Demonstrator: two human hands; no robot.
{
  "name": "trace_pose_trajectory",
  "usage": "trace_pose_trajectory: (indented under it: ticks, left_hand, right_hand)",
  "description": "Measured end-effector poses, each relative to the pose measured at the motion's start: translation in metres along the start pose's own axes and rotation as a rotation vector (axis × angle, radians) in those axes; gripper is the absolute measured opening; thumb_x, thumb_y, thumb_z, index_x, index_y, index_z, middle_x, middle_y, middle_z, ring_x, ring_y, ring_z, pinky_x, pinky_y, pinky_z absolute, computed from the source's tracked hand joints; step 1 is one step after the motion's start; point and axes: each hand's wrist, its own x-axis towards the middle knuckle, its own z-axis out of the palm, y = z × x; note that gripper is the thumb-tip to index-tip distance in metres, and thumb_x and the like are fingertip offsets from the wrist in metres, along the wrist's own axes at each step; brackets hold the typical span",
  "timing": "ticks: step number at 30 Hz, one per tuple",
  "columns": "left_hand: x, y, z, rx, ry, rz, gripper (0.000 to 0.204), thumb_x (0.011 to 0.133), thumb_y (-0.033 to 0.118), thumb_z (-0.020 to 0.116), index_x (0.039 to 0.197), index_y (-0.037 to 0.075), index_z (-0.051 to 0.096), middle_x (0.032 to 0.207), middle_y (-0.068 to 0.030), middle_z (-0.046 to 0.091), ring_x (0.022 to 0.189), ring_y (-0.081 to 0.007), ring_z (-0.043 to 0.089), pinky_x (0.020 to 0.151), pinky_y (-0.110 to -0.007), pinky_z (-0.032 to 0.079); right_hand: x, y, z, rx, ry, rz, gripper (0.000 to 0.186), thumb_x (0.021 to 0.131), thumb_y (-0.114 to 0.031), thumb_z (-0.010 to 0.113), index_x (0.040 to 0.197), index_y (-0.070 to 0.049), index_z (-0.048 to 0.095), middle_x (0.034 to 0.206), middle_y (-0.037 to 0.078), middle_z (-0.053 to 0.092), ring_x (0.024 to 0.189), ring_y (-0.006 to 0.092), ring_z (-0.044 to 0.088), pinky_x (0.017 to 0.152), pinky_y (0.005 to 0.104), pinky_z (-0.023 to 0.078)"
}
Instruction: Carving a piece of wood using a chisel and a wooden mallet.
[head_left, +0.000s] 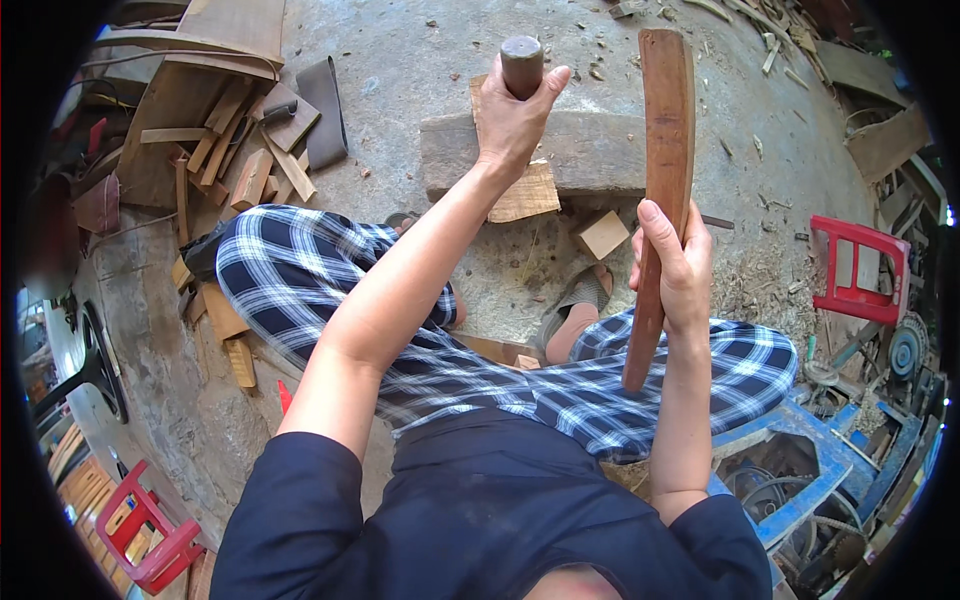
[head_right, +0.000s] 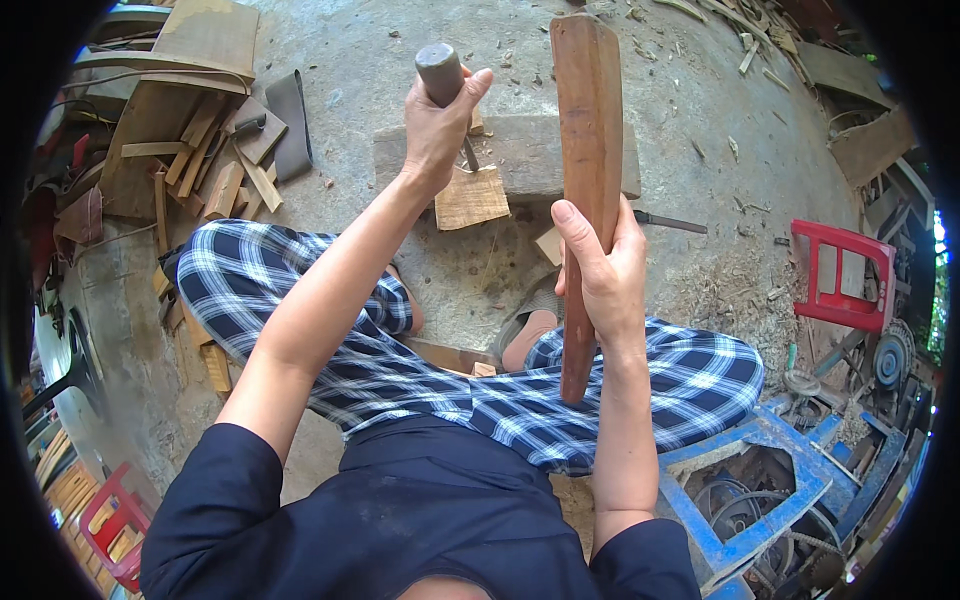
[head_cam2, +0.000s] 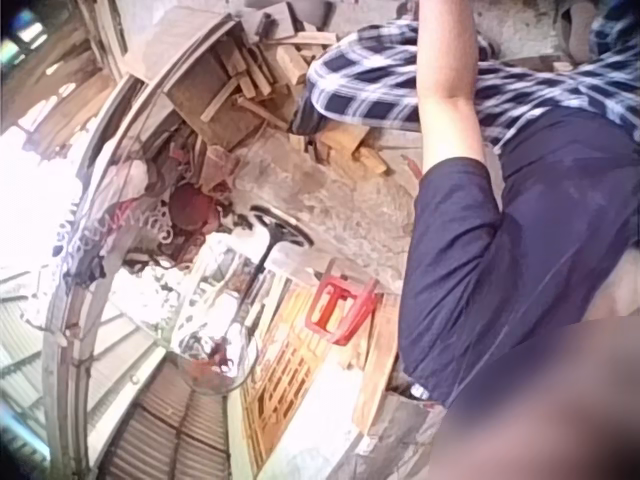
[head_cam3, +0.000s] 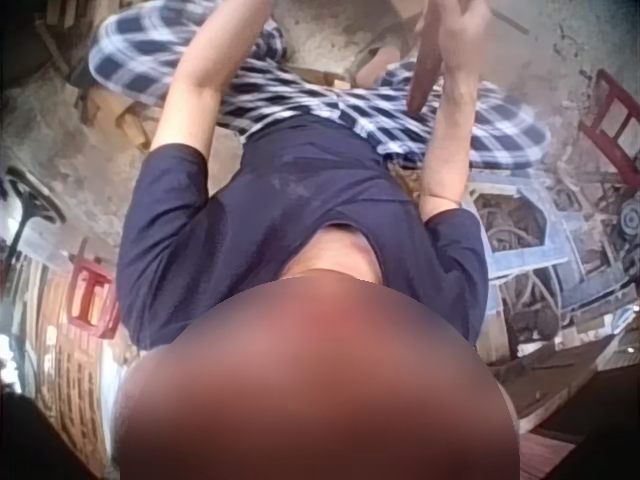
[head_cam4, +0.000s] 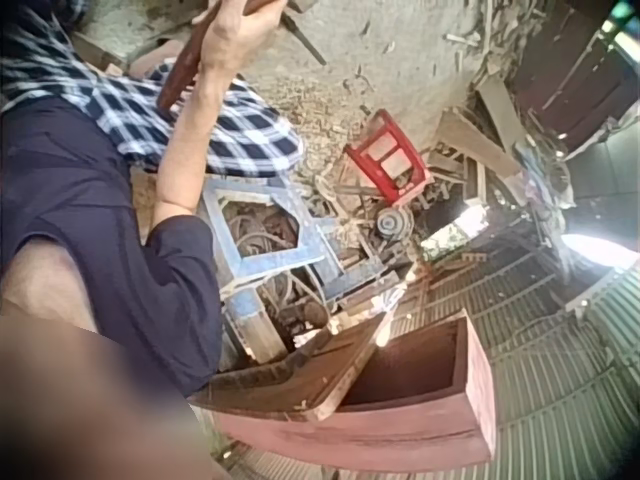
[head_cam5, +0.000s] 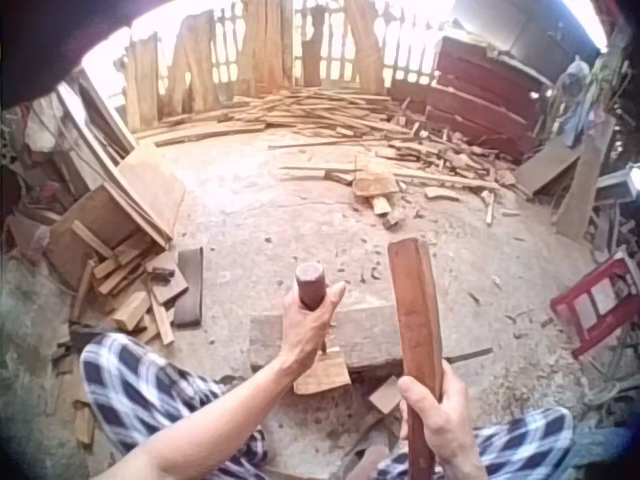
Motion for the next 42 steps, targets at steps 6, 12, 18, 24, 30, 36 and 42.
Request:
trace_pose_trajectory:
  ticks: [6, 12, 18, 24, 30, 36, 42]
  left_hand:
    - [-0.015, 0.003, -0.004, -0.011, -0.109, -0.146, 0.029, 0.09, 0.024, 0.082, 0.074, 0.014, 0.06, 0.067, 0.0085, 0.057, 0.06, -0.0033, 0.049, 0.058, -0.022, 0.043]
    - [-0.047, 0.002, 0.004, -0.064, -0.124, -0.034, 0.017, 0.087, 0.013, 0.081, 0.091, 0.007, 0.066, 0.087, 0.0014, 0.068, 0.079, -0.0073, 0.062, 0.074, -0.028, 0.054]
    - [-0.042, -0.037, 0.015, 0.021, -0.092, 0.008, 0.03, 0.071, 0.005, 0.082, 0.095, 0.006, 0.064, 0.09, -0.0138, 0.068, 0.083, -0.0306, 0.068, 0.075, -0.038, 0.053]
    - [-0.057, -0.032, 0.015, 0.08, -0.175, 0.009, 0.026, 0.071, 0.009, 0.083, 0.092, 0.005, 0.068, 0.091, -0.0132, 0.07, 0.082, -0.0309, 0.069, 0.075, -0.038, 0.054]
    - [-0.007, -0.035, 0.009, -0.051, -0.275, -0.13, 0.014, 0.087, 0.017, 0.08, 0.088, 0.006, 0.071, 0.086, -0.0034, 0.073, 0.075, -0.0116, 0.066, 0.069, -0.03, 0.055]
    - [0.018, 0.003, -0.005, -0.07, -0.183, -0.229, 0.023, 0.086, 0.024, 0.084, 0.08, 0.01, 0.068, 0.071, 0.0045, 0.061, 0.063, -0.0045, 0.053, 0.058, -0.025, 0.043]
    - [0.011, -0.02, -0.009, 0.01, -0.191, -0.241, 0.022, 0.087, 0.022, 0.083, 0.081, 0.008, 0.068, 0.074, 0.0054, 0.062, 0.069, -0.0034, 0.055, 0.062, -0.024, 0.044]
  right_hand:
    - [-0.002, -0.037, 0.015, -0.054, 0.022, -0.239, 0.044, 0.092, -0.032, 0.077, 0.114, 0.001, 0.057, 0.081, 0.004, 0.062, 0.053, 0.0082, 0.058, 0.045, 0.021, 0.047]
    - [0.006, -0.036, 0.024, -0.502, -0.021, -0.449, 0.042, 0.09, -0.03, 0.078, 0.112, -0.001, 0.057, 0.086, 0.013, 0.07, 0.073, 0.0234, 0.071, 0.065, 0.0345, 0.055]
    - [0.002, -0.04, 0.027, -0.594, -0.035, -0.316, 0.045, 0.088, -0.03, 0.079, 0.112, 0.001, 0.057, 0.087, 0.02, 0.074, 0.08, 0.027, 0.075, 0.071, 0.0371, 0.056]
    - [0.005, -0.021, 0.035, -0.747, -0.021, -0.345, 0.045, 0.088, -0.031, 0.079, 0.115, -0.002, 0.056, 0.091, 0.02, 0.074, 0.085, 0.0311, 0.076, 0.071, 0.0398, 0.057]
    - [-0.001, -0.024, 0.022, -0.364, -0.067, -0.196, 0.047, 0.092, -0.036, 0.077, 0.112, 0.001, 0.057, 0.083, 0.009, 0.067, 0.057, 0.0143, 0.062, 0.051, 0.0284, 0.052]
    - [0.002, -0.019, 0.017, -0.222, -0.048, -0.169, 0.047, 0.092, -0.038, 0.077, 0.11, 0.001, 0.057, 0.078, 0.005, 0.061, 0.05, 0.0081, 0.056, 0.043, 0.0229, 0.046]
    - [-0.001, -0.01, 0.022, -0.259, -0.072, -0.126, 0.047, 0.091, -0.037, 0.078, 0.11, 0.0, 0.057, 0.075, 0.003, 0.06, 0.049, 0.0081, 0.054, 0.044, 0.0234, 0.044]
